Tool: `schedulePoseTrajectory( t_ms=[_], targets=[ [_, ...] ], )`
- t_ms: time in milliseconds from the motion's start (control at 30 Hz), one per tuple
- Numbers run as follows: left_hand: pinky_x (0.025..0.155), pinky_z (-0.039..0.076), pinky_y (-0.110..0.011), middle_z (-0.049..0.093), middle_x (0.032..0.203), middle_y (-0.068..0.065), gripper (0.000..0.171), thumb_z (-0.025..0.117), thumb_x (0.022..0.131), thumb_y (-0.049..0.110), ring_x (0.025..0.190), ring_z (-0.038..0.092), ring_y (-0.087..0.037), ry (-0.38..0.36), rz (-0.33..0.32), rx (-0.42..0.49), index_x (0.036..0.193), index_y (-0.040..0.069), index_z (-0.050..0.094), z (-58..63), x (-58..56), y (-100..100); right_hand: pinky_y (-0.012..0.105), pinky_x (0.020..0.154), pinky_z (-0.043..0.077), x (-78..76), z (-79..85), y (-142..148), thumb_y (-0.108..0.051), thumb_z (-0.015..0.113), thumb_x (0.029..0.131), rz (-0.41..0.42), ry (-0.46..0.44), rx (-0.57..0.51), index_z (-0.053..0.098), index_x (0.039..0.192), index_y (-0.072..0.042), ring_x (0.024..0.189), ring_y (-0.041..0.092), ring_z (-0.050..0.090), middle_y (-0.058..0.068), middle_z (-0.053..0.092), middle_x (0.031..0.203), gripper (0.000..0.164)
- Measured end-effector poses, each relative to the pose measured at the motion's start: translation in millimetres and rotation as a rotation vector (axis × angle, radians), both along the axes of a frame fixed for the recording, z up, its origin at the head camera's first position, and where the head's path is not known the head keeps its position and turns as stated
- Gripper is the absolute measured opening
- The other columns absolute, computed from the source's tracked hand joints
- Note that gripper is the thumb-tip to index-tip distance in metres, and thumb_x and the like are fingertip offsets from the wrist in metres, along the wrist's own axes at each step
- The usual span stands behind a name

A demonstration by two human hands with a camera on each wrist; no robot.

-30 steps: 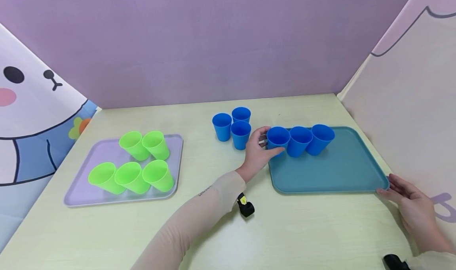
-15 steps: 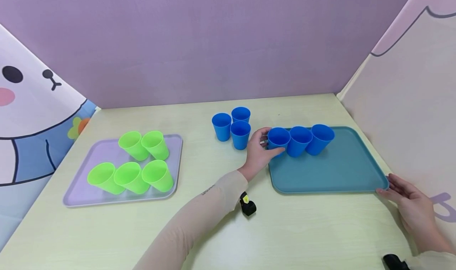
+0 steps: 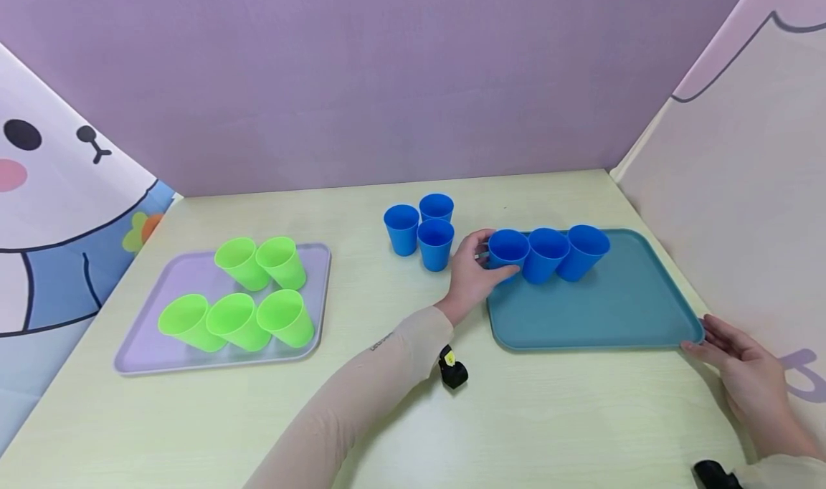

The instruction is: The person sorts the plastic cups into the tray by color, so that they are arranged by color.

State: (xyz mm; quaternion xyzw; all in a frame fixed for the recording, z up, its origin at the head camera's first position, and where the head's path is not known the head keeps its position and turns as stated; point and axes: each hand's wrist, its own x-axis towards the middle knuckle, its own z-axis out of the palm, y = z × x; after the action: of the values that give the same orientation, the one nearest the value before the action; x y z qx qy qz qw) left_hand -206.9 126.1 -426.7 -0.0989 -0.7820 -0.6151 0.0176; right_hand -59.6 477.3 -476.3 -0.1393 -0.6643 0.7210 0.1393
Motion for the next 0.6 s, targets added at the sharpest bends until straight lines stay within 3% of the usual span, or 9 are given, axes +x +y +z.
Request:
schedulePoseTrajectory(
  t_ms=[600],
  targets=[
    [0.095,0.048,-0.023,0.057,0.129,0.001,0.061,0.083,0.083,0.019,0.118,0.055,-0.013,-0.026,-0.008,-0.022,0.136,0.015,0.053,1.7,-0.5,7.5,0.002,0.073,0.042,1.4,3.8,-4.2,0.014,0.064,0.089,-0.004,0.018,-0.020,0.071,0.102,-0.034,0.087,-0.007,0.055,-0.022,0.063,0.099,0.050]
  ],
)
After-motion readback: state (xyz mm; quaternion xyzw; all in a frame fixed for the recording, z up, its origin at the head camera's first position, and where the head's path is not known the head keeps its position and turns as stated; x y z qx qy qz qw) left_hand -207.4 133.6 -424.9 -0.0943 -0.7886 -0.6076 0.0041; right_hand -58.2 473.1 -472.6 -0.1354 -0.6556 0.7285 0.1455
